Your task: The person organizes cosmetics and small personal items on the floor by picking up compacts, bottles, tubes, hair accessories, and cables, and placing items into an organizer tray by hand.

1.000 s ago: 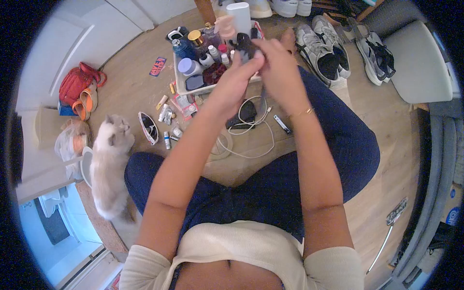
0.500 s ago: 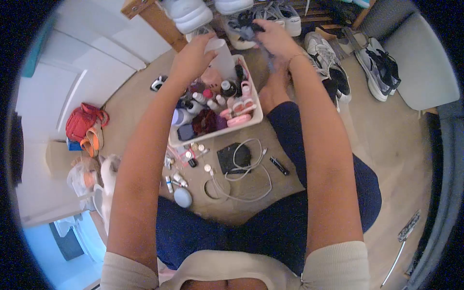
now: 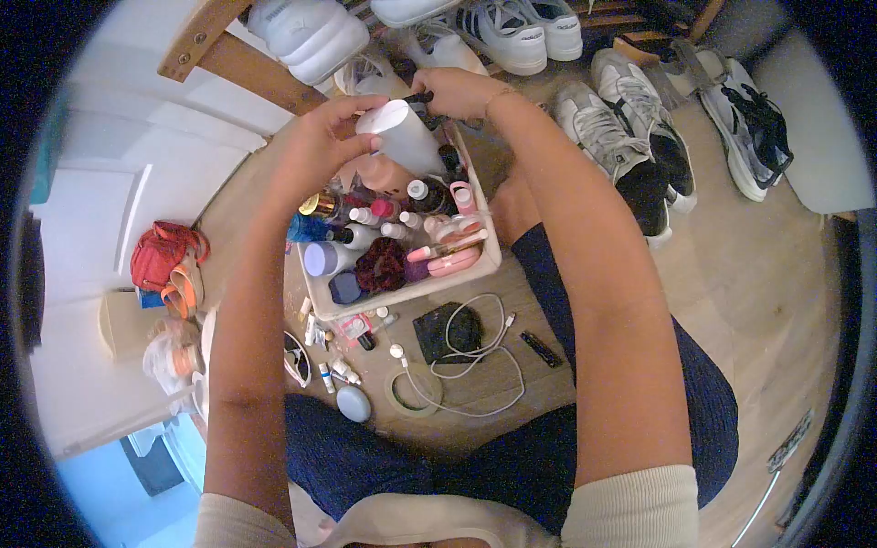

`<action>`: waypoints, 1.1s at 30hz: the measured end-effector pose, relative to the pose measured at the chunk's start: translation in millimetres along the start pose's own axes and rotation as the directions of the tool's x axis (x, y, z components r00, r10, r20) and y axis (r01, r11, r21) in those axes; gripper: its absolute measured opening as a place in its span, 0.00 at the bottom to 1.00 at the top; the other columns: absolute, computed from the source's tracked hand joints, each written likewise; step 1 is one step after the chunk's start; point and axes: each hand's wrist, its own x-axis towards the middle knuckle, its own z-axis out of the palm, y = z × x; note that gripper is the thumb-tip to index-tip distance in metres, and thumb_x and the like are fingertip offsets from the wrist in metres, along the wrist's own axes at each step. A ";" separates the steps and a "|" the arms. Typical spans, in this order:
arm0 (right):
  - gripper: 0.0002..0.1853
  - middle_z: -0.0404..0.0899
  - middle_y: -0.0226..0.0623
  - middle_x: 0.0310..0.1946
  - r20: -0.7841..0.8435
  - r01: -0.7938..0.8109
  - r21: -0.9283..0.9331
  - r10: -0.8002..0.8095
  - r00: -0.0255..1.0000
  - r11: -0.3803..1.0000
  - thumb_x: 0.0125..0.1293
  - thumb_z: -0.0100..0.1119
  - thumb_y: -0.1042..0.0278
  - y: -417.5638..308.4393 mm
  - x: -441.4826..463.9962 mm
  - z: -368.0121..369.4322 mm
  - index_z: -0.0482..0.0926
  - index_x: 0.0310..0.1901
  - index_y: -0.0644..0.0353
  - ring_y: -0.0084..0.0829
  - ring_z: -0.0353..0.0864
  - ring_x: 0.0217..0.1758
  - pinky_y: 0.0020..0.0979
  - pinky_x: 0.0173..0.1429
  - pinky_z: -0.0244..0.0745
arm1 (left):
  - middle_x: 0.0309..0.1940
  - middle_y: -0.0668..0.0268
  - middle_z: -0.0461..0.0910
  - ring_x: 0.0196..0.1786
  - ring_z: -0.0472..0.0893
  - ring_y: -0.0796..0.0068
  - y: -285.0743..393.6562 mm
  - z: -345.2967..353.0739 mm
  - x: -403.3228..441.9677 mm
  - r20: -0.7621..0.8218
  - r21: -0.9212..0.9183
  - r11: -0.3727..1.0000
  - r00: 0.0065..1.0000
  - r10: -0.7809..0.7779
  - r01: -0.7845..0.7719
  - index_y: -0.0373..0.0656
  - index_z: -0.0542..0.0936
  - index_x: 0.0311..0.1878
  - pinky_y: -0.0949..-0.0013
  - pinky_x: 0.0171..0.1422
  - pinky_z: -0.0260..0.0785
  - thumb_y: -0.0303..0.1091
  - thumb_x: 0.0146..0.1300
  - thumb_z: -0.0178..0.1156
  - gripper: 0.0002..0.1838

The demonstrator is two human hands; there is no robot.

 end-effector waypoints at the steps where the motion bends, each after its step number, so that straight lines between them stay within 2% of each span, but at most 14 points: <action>1: 0.16 0.78 0.40 0.39 0.041 0.004 -0.048 -0.002 0.999 0.999 0.55 0.55 0.77 0.0 1.7 0.8 0.72 0.47 0.61 0.32 0.76 0.39 0.30 0.44 0.73 | 0.43 0.59 0.81 0.42 0.80 0.63 1.1 -2.0 0.2 0.010 -0.007 0.999 0.999 0.034 -0.034 0.48 0.79 0.51 0.64 0.48 0.71 0.32 0.50 0.65 0.21; 3: 0.16 0.78 0.39 0.39 0.073 0.023 -0.137 -0.013 0.997 0.990 0.55 0.55 0.76 -2.0 3.3 -1.4 0.73 0.47 0.61 0.34 0.77 0.40 0.31 0.47 0.72 | 0.42 0.60 0.81 0.41 0.80 0.65 1.6 -5.7 1.8 0.020 -0.015 0.998 0.998 0.065 -0.065 0.47 0.78 0.51 0.65 0.48 0.71 0.31 0.49 0.65 0.22; 5: 0.15 0.78 0.38 0.40 0.105 0.044 -0.227 -0.020 0.994 0.973 0.55 0.56 0.75 -6.2 2.5 -5.7 0.74 0.46 0.61 0.35 0.77 0.41 0.32 0.49 0.71 | 0.43 0.65 0.80 0.46 0.77 0.77 0.0 -8.9 5.9 0.138 -0.050 0.998 0.990 0.043 -0.036 0.41 0.76 0.53 0.71 0.52 0.69 0.30 0.54 0.64 0.21; 8: 0.16 0.78 0.39 0.43 0.155 0.047 -0.329 0.005 0.988 0.943 0.54 0.57 0.73 -12.4 -0.7 -9.4 0.75 0.47 0.60 0.36 0.76 0.44 0.33 0.50 0.70 | 0.41 0.63 0.81 0.40 0.78 0.72 -4.4 -7.8 8.6 0.141 -0.208 0.978 0.989 0.033 -0.002 0.43 0.78 0.52 0.68 0.46 0.70 0.31 0.51 0.64 0.21; 10: 0.19 0.76 0.39 0.47 0.175 0.292 -0.518 -0.235 0.956 0.804 0.56 0.56 0.71 -8.3 1.0 -10.2 0.74 0.51 0.58 0.35 0.76 0.47 0.33 0.53 0.69 | 0.40 0.64 0.81 0.39 0.78 0.72 -10.1 -6.4 12.9 0.132 -0.186 0.982 0.989 0.068 -0.043 0.44 0.78 0.52 0.68 0.46 0.70 0.31 0.51 0.64 0.22; 11: 0.19 0.76 0.39 0.47 0.177 0.295 -0.513 -0.237 0.955 0.806 0.56 0.56 0.71 -6.3 1.4 -8.6 0.74 0.51 0.58 0.35 0.76 0.47 0.33 0.53 0.69 | 0.40 0.64 0.81 0.39 0.78 0.72 -13.3 -5.4 13.7 0.124 -0.168 0.982 0.987 0.107 -0.085 0.44 0.78 0.52 0.68 0.46 0.70 0.31 0.51 0.64 0.22; 13: 0.19 0.75 0.39 0.50 0.167 0.181 -0.133 -0.158 0.973 0.974 0.58 0.53 0.71 -19.8 -6.4 -14.1 0.73 0.54 0.56 0.34 0.75 0.51 0.32 0.55 0.68 | 0.40 0.64 0.81 0.39 0.78 0.72 -13.6 -5.5 13.0 0.134 -0.191 0.980 0.988 0.080 -0.053 0.45 0.78 0.52 0.68 0.46 0.70 0.32 0.50 0.65 0.22; 15: 0.21 0.75 0.39 0.50 0.216 0.072 -0.106 -0.047 0.975 0.992 0.60 0.51 0.70 -24.0 -8.8 -16.4 0.71 0.56 0.56 0.35 0.74 0.52 0.31 0.57 0.67 | 0.40 0.64 0.81 0.39 0.78 0.72 -11.6 -6.3 13.6 0.144 -0.210 0.977 0.988 0.058 -0.027 0.45 0.78 0.52 0.68 0.46 0.70 0.33 0.50 0.65 0.22; 18: 0.20 0.75 0.42 0.51 0.280 0.115 -0.165 -0.065 0.958 0.980 0.61 0.51 0.69 -14.7 3.2 -6.9 0.71 0.56 0.57 0.37 0.75 0.52 0.33 0.57 0.67 | 0.39 0.64 0.81 0.39 0.78 0.72 -10.7 -5.2 12.7 0.127 -0.141 0.984 0.983 0.131 -0.113 0.46 0.79 0.51 0.68 0.46 0.70 0.34 0.50 0.65 0.22; 20: 0.18 0.74 0.45 0.51 0.288 0.000 -0.362 0.111 0.951 0.932 0.60 0.51 0.67 -15.9 6.7 -0.9 0.72 0.52 0.59 0.40 0.74 0.52 0.34 0.57 0.67 | 0.39 0.64 0.81 0.40 0.79 0.72 -12.0 -2.4 13.4 0.128 -0.167 0.981 0.984 0.125 -0.102 0.47 0.79 0.52 0.68 0.46 0.71 0.35 0.49 0.66 0.23; 23: 0.17 0.72 0.46 0.52 0.103 0.025 -0.447 0.024 0.994 0.894 0.60 0.52 0.66 -3.6 11.3 8.4 0.73 0.51 0.60 0.45 0.72 0.54 0.37 0.58 0.66 | 0.46 0.66 0.79 0.48 0.76 0.76 -9.2 -5.2 14.2 0.203 -0.172 0.985 0.978 0.048 -0.012 0.37 0.76 0.53 0.72 0.56 0.68 0.24 0.54 0.61 0.20; 26: 0.21 0.71 0.47 0.51 0.148 0.091 -0.601 -0.001 0.989 0.794 0.57 0.55 0.66 -9.3 5.7 7.2 0.71 0.54 0.59 0.49 0.70 0.56 0.39 0.59 0.65 | 0.47 0.66 0.78 0.49 0.76 0.77 -9.8 -6.2 14.9 0.248 -0.203 0.979 0.969 0.018 0.034 0.36 0.75 0.54 0.72 0.56 0.68 0.24 0.54 0.61 0.21; 30: 0.23 0.70 0.44 0.53 0.078 -0.084 -0.621 0.168 0.983 0.779 0.53 0.57 0.67 -27.5 -11.1 7.8 0.71 0.54 0.57 0.51 0.70 0.55 0.41 0.57 0.67 | 0.47 0.66 0.78 0.48 0.76 0.77 -9.3 -6.4 14.0 0.250 -0.205 0.978 0.968 0.030 0.023 0.37 0.75 0.54 0.72 0.56 0.68 0.25 0.55 0.62 0.21; 33: 0.22 0.75 0.42 0.49 0.107 -0.177 -0.557 0.282 0.953 0.811 0.51 0.58 0.68 -35.0 -14.1 -3.3 0.74 0.51 0.56 0.44 0.74 0.51 0.39 0.53 0.70 | 0.47 0.66 0.78 0.48 0.76 0.78 -12.0 -7.1 12.5 0.249 -0.223 0.974 0.968 0.019 0.039 0.39 0.75 0.55 0.72 0.55 0.68 0.28 0.56 0.63 0.22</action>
